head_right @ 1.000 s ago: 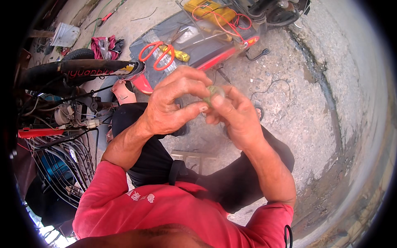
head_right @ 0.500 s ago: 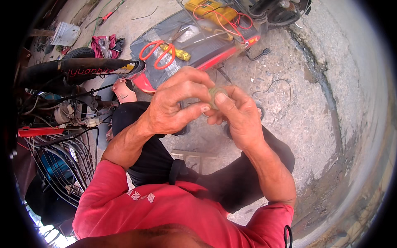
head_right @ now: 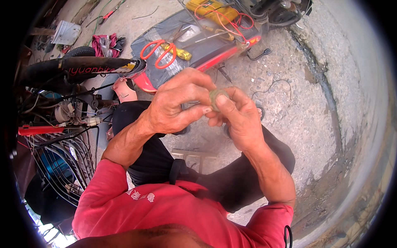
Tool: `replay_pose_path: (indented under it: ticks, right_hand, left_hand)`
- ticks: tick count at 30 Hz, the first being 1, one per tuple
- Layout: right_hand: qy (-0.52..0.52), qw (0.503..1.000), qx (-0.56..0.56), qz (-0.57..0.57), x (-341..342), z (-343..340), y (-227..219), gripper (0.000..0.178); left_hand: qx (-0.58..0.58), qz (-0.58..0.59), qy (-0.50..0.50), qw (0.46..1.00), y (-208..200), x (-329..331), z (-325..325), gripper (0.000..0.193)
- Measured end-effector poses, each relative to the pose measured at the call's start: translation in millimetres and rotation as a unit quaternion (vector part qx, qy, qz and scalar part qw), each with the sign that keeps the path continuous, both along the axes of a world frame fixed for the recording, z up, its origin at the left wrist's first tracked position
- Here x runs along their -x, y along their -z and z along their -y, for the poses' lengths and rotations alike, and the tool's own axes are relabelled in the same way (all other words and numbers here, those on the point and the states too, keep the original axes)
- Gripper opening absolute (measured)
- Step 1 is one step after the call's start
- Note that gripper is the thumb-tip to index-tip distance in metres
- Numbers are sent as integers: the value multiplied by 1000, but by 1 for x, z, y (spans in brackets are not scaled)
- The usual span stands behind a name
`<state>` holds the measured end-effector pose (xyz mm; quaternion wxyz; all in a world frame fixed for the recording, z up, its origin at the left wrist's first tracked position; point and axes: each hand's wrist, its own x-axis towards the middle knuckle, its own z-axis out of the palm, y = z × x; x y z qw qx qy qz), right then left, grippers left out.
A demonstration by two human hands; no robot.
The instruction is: The person unwinds tape from a roll, wraps it around a wire on a bicycle light, and cuts the tape with scissors.
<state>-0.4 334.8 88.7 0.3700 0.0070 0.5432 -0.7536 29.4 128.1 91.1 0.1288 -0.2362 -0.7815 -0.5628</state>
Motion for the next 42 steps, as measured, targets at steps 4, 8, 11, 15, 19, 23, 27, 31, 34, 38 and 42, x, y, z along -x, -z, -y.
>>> replay_pose_path:
  ticks: [4,8,11,15,19,23,27,31,34,38,42]
  right_hand:
    - [-1,1000,6,4,0,1,-1,38]
    - [-11,1000,21,7,2,1,-3,38]
    - [-18,999,30,12,2,0,-2,38]
    - [-20,1000,14,18,2,-2,-4,37]
    - [-20,999,5,25,1,-3,-7,35]
    - [-25,999,22,34,2,-6,-4,33]
    - [-11,998,36,47,0,-6,-4,32]
    - [9,998,48,36,0,-3,-2,33]
    - [44,997,2,-62,4,-3,-1,34]
    - [71,984,-52,-155,7,-5,4,32]
    - [90,976,-57,-192,4,-3,3,32]
  left_hand:
    - [5,-10,-1,1000,0,0,1,22]
    - [1,-27,-16,1000,2,0,0,26]
    - [11,-49,-9,999,5,1,1,29]
    - [29,-56,18,998,4,2,3,31]
    - [35,-68,23,997,4,3,3,32]
    - [42,-67,18,997,6,1,2,27]
    - [24,-46,10,999,7,-1,-1,23]
    - [10,-40,-24,999,5,3,0,21]
    - [27,-7,-66,997,1,0,-2,18]
    - [28,54,-75,995,-5,-5,-4,16]
    - [-17,122,-77,989,-4,-8,-8,16]
